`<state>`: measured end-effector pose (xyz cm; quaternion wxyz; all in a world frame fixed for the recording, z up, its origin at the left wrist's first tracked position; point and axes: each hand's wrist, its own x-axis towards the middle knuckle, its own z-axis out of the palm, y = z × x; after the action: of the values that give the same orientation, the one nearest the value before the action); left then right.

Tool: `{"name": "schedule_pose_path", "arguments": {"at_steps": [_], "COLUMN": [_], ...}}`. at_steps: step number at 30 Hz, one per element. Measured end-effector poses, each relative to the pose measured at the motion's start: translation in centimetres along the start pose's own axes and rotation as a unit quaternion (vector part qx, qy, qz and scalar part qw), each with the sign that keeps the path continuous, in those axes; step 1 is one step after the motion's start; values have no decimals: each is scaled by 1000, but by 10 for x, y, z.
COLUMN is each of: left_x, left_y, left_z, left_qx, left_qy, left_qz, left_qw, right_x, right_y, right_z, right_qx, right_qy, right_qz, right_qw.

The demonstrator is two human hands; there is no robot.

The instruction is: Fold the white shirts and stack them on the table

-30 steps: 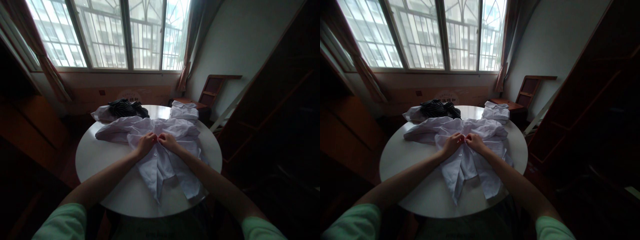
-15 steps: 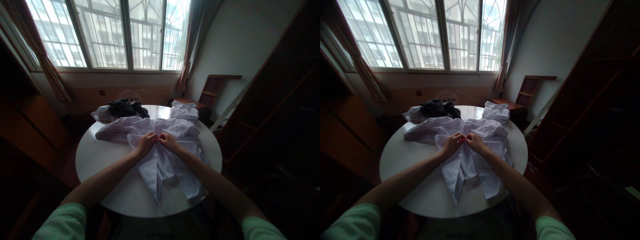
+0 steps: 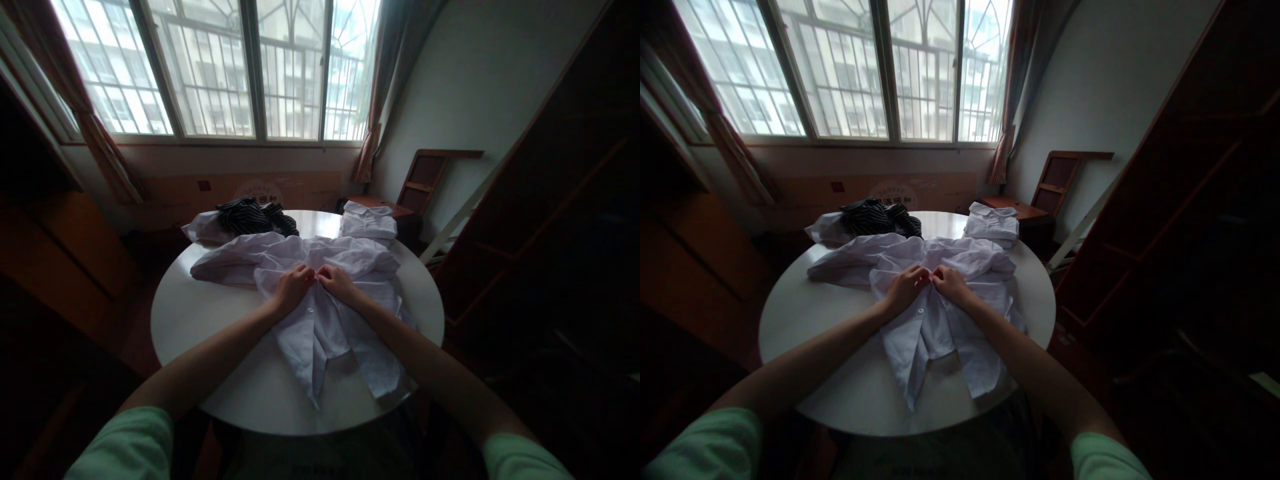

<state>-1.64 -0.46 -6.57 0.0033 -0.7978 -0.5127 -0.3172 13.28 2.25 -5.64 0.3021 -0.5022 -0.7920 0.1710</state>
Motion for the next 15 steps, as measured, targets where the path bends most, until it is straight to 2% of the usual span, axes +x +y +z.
{"name": "schedule_pose_path", "arguments": {"at_steps": [15], "left_x": [0], "left_y": [0], "left_z": [2], "left_qx": [9], "left_qy": [16], "left_qz": [-1], "left_qw": [1000], "right_x": [-1], "right_y": [-6], "right_z": [-3], "right_qx": [-19], "right_qy": [-12], "right_qz": [14], "right_qw": [1000]}}
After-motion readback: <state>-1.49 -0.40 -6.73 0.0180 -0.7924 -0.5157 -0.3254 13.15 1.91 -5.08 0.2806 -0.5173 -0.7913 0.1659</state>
